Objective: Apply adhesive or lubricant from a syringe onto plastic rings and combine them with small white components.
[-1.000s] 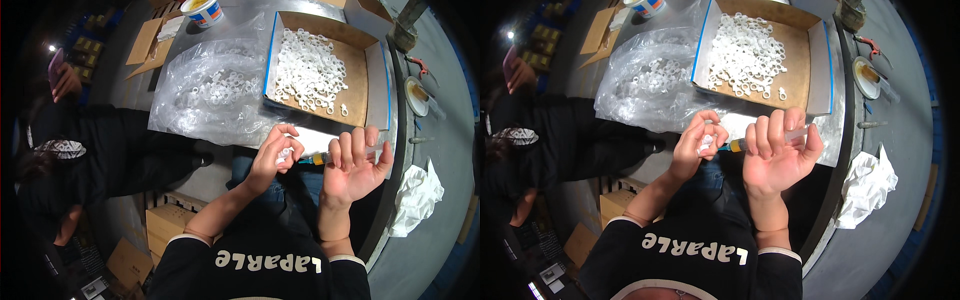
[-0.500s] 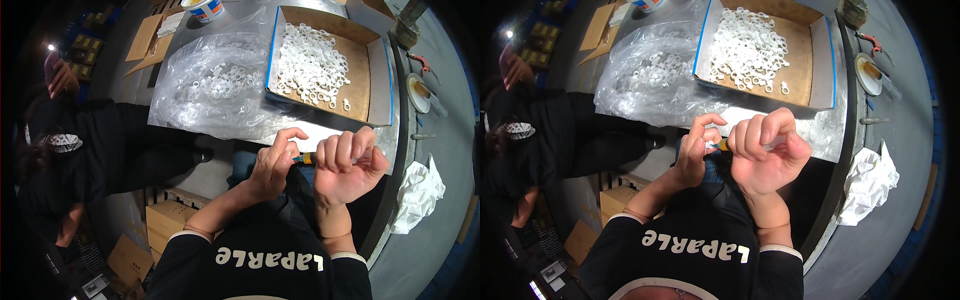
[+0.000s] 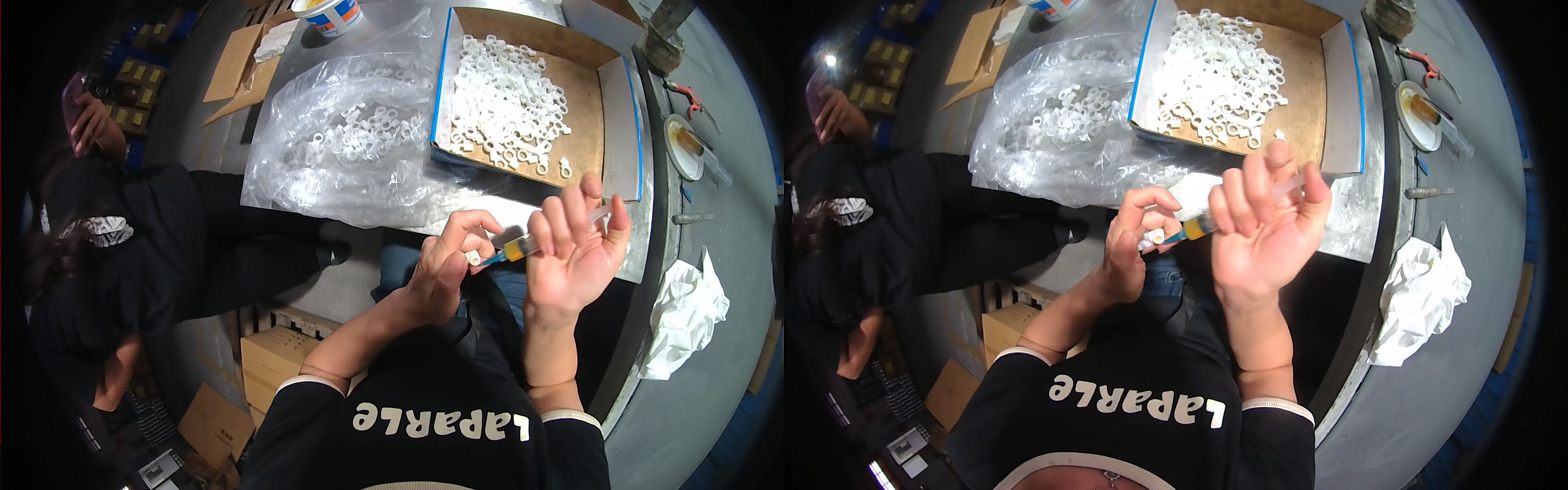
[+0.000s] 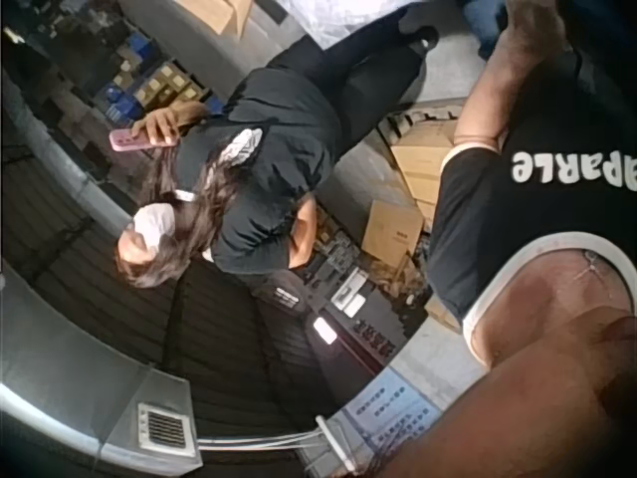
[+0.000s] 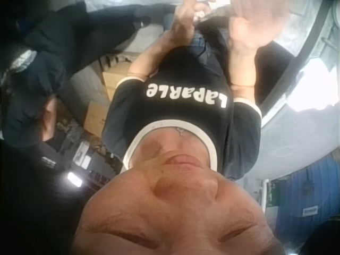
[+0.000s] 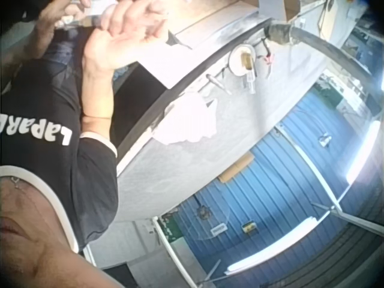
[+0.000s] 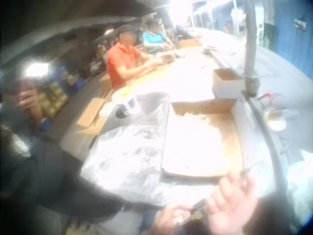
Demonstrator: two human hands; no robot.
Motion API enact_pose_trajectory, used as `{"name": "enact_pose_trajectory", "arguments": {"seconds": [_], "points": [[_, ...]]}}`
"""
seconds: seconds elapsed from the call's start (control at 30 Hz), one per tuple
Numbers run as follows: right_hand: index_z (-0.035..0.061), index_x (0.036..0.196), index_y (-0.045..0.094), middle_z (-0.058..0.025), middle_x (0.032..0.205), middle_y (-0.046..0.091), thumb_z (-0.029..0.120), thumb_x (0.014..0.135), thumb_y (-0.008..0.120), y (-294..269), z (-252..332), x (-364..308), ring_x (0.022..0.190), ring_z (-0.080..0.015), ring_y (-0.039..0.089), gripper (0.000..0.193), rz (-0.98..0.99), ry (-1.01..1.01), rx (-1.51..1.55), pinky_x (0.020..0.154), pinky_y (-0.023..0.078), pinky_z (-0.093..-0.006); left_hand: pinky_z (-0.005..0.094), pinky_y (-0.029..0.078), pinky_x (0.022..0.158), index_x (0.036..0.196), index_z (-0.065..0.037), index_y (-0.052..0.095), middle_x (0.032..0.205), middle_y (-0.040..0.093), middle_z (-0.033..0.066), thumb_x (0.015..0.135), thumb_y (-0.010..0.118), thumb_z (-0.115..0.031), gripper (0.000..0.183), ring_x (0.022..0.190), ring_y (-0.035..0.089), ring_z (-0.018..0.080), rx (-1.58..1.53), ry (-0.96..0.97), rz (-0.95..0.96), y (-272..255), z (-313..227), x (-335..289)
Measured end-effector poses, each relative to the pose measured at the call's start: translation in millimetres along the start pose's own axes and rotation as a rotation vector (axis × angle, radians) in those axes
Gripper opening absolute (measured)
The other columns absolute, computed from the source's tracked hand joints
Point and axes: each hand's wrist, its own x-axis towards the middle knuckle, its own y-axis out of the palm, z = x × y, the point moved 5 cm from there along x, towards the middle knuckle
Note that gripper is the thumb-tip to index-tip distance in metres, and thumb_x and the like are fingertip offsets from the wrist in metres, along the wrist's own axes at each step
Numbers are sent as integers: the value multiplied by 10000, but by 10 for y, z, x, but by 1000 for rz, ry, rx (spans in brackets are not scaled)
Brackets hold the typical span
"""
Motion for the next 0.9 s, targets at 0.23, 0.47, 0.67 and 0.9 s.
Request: {"name": "enact_pose_trajectory", "arguments": {"seconds": [0.23, 0.47, 0.67, 0.9], "points": [[78, 810, 441, 7, 565, 301, 328, 936, 394, -83, 251, -3, 476, -110, 265, 284, -47, -121, 54, 479, 261, -268, 349, 449, 689, 1172, -9, 364, 865, 573, 146, 819, 372, -106, 367, 705, 565, 235, 449, 230, -38, -134, -286, 792], [75, 783, 448, 7, 537, 284, 319, 932, 391, -177, 330, -41, 467, -113, 263, 291, -115, -165, 42, 461, 264, -272, 381, 414, 792, 1144, -22, 387, 966, 501, 174, 765, 389, 0, 379, 847, 534, 296, 626, 169, 25, -146, -256, 1327], [74, 775, 452, 8, 536, 290, 322, 932, 386, -197, 358, 7, 461, -111, 264, 300, -125, -172, 16, 453, 259, -267, 389, 341, 950, 1127, -18, 400, 1056, 434, 188, 737, 371, 25, 393, 1049, 456, 326, 622, 183, 75, -147, -134, 1374], [72, 777, 457, 6, 531, 293, 321, 937, 373, -224, 330, 33, 457, -110, 261, 307, -108, -164, -5, 451, 262, -265, 395, 357, 970, 1314, -138, 348, 1311, 287, 231, 770, 385, 106, 598, 1136, 422, 352, 727, 87, 73, -221, 14, 1521]]}}
